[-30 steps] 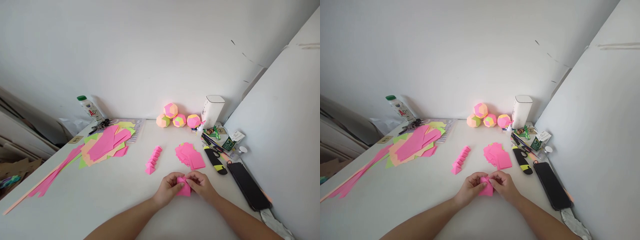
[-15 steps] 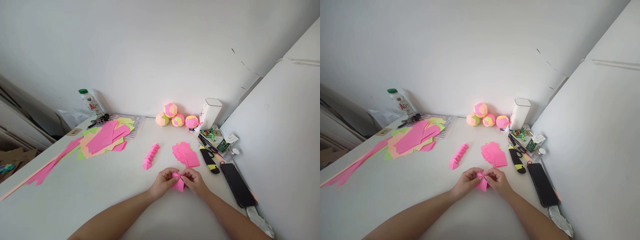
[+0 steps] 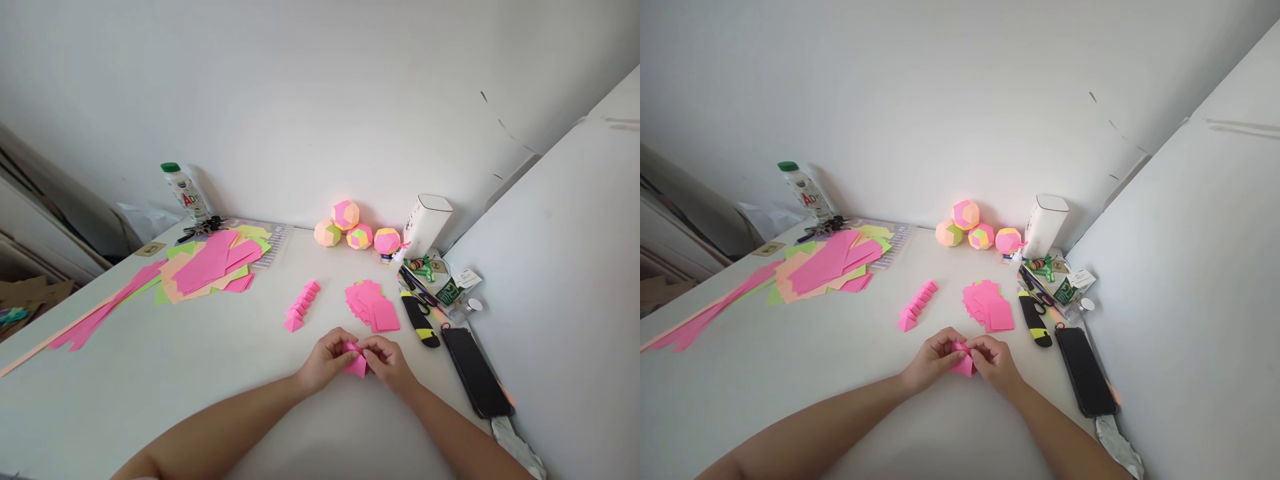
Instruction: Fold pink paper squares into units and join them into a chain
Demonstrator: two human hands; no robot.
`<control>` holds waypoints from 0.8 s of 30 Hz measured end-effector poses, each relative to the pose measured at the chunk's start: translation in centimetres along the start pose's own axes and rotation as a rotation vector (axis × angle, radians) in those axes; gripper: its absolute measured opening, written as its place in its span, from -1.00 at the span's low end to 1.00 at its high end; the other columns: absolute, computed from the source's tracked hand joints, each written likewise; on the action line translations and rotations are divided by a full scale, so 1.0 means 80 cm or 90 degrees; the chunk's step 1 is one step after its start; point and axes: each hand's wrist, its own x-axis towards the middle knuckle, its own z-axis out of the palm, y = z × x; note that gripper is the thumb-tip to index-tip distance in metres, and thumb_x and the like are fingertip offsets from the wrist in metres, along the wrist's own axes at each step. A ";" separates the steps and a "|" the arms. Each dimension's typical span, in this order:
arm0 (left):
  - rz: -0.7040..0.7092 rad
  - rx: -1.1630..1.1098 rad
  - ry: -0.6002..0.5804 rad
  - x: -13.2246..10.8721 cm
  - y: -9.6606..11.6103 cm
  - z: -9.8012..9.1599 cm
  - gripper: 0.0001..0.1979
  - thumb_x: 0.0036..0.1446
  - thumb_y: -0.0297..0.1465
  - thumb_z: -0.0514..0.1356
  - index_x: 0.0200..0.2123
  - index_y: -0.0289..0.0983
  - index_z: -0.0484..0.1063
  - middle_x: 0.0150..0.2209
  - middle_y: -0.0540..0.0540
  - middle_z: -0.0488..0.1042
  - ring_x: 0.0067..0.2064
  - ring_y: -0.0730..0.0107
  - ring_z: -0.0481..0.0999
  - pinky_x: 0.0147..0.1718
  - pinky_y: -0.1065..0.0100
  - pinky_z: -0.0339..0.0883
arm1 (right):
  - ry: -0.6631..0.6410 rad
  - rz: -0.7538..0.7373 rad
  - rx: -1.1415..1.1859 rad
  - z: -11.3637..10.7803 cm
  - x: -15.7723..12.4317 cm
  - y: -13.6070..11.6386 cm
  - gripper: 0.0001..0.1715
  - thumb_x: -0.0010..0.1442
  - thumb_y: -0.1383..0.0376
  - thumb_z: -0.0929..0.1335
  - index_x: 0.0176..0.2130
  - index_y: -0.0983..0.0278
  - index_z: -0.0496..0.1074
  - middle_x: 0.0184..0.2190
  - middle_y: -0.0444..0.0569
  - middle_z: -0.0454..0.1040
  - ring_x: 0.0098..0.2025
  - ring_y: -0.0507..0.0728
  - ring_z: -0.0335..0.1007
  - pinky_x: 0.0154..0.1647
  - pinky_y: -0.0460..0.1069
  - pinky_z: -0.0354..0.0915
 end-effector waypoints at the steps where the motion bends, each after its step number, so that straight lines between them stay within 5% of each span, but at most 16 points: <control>1: 0.023 0.044 0.014 0.000 -0.001 -0.001 -0.76 0.00 -0.24 0.27 -0.33 -0.27 0.42 -0.36 -0.03 0.33 -0.43 0.50 0.33 -0.45 0.42 0.24 | 0.002 -0.006 -0.009 0.000 0.000 0.000 -0.79 0.12 0.21 0.32 -0.29 0.29 0.44 -0.50 -0.09 0.45 -0.52 0.03 0.34 -0.52 -0.08 0.27; 4: 0.059 0.139 0.040 0.000 -0.004 -0.003 -0.81 0.04 -0.27 0.24 -0.34 -0.27 0.44 -0.25 -0.09 0.29 -0.40 0.51 0.30 -0.47 0.44 0.24 | -0.006 -0.013 -0.013 0.000 -0.002 -0.001 -0.79 0.12 0.23 0.32 -0.27 0.30 0.43 -0.49 -0.08 0.45 -0.52 0.03 0.32 -0.54 -0.08 0.25; 11: 0.049 0.230 0.036 0.000 0.009 0.002 -0.79 0.08 -0.26 0.18 -0.33 -0.27 0.52 -0.35 -0.10 0.39 -0.38 0.39 0.37 -0.39 0.35 0.32 | 0.010 -0.021 -0.050 0.005 -0.002 0.002 -0.74 0.10 0.20 0.34 -0.21 0.29 0.40 -0.45 -0.04 0.51 -0.46 0.09 0.41 -0.47 -0.04 0.32; 24: 0.066 0.253 0.042 -0.004 0.010 0.004 -0.78 0.11 -0.29 0.15 -0.28 -0.24 0.56 -0.38 -0.09 0.35 -0.43 0.44 0.35 -0.45 0.39 0.29 | 0.024 -0.033 -0.078 0.007 -0.003 0.004 -0.72 0.13 0.19 0.32 -0.17 0.28 0.38 -0.42 -0.01 0.54 -0.45 0.10 0.46 -0.46 -0.03 0.38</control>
